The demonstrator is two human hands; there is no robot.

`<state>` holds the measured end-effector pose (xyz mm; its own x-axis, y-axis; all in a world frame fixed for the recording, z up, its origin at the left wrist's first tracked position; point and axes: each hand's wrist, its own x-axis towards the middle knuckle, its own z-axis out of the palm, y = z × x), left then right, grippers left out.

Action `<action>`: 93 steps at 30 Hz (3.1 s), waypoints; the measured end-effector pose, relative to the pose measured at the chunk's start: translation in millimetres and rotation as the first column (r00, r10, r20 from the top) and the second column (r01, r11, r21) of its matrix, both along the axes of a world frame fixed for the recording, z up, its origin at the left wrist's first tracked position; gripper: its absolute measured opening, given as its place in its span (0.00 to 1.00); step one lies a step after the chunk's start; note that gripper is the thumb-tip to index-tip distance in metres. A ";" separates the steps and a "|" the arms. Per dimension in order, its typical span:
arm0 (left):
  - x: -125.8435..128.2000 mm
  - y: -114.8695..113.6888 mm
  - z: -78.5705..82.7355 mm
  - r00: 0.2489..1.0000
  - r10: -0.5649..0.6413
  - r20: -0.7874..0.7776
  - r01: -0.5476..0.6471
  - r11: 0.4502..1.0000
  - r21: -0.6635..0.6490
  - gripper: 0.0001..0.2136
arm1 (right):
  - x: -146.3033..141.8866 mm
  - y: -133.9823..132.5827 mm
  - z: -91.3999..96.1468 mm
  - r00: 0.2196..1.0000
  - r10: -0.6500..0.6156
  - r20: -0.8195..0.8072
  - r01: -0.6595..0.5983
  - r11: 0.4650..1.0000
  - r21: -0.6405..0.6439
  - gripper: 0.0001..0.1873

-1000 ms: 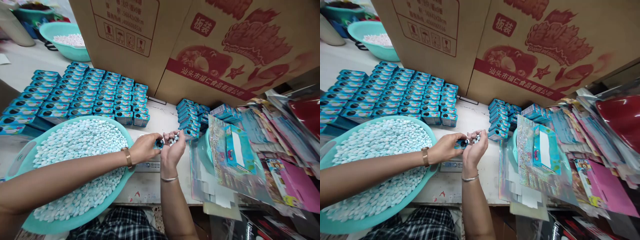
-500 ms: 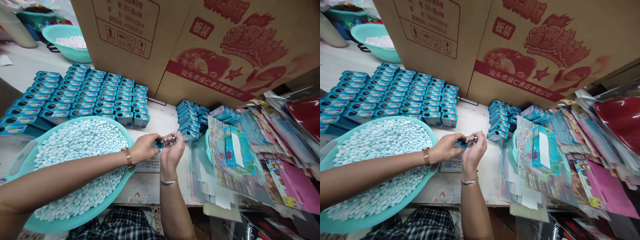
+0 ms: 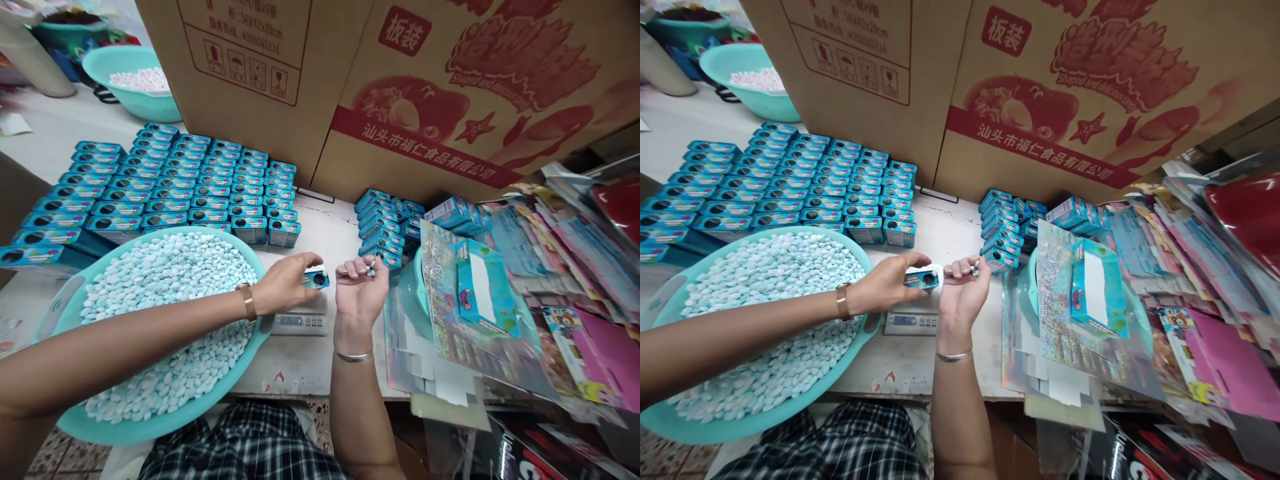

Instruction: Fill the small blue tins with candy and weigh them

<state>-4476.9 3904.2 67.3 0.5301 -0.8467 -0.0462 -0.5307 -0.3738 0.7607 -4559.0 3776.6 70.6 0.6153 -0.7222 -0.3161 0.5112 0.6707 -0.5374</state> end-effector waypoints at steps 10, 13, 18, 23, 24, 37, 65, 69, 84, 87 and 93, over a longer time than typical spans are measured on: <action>13.6 21.0 13.9 0.986 -0.062 0.154 0.068 0.997 -0.030 0.26 | -26.7 -27.1 -7.0 0.997 0.006 0.074 -0.012 0.997 0.083 0.08; 13.2 20.1 11.0 0.970 -0.102 0.219 0.108 0.994 -0.015 0.25 | -26.3 -25.0 -10.0 0.998 0.022 0.067 -0.028 0.995 0.095 0.08; 8.9 14.4 6.6 0.923 -0.233 0.306 0.220 0.972 0.077 0.30 | -23.7 -20.2 -9.6 0.998 0.009 0.058 -0.016 0.992 0.129 0.10; 2.4 9.7 -4.5 0.843 -0.347 0.412 0.295 0.937 0.185 0.32 | -18.9 -13.8 -9.5 0.998 0.024 0.063 -0.033 0.989 0.143 0.11; 1.7 9.9 -6.6 0.829 -0.355 0.433 0.294 0.934 0.203 0.31 | -18.4 -13.0 -9.9 0.998 0.028 0.057 -0.035 0.991 0.128 0.11; 0.2 17.7 -8.9 0.808 -0.354 0.471 0.283 0.934 0.217 0.27 | -23.3 -10.8 -15.1 1.000 0.020 -0.004 -0.019 0.997 0.075 0.12; -18.1 -30.5 34.2 0.870 -0.135 0.475 0.255 0.946 -0.199 0.18 | -42.7 -3.6 -25.1 0.998 0.017 0.063 -0.037 0.938 0.346 0.10; 9.6 2.7 29.3 0.880 -0.048 0.472 0.124 0.983 -0.133 0.22 | -61.7 -19.8 -39.3 0.998 -0.064 0.011 0.060 0.965 0.254 0.09; -4.0 12.0 2.7 0.871 -0.237 0.430 0.102 0.944 0.314 0.36 | -69.5 -28.9 -57.5 0.989 -0.121 -0.090 0.145 0.930 0.339 0.06; -9.4 7.0 -5.1 0.873 -0.243 0.422 0.095 0.935 0.343 0.30 | -65.5 -25.0 -59.0 0.992 -0.088 -0.092 0.114 0.935 0.335 0.05; -8.4 4.3 -8.0 0.884 -0.176 0.433 0.046 0.955 0.294 0.32 | -63.5 -23.2 -60.5 0.994 -0.087 -0.069 0.106 0.925 0.366 0.06</action>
<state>-4485.3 3908.5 59.2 0.4508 -0.8907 -0.0586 -0.8405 -0.4457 0.3080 -4622.5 3753.3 10.1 0.5248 -0.6038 -0.6000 0.5621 0.7751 -0.2884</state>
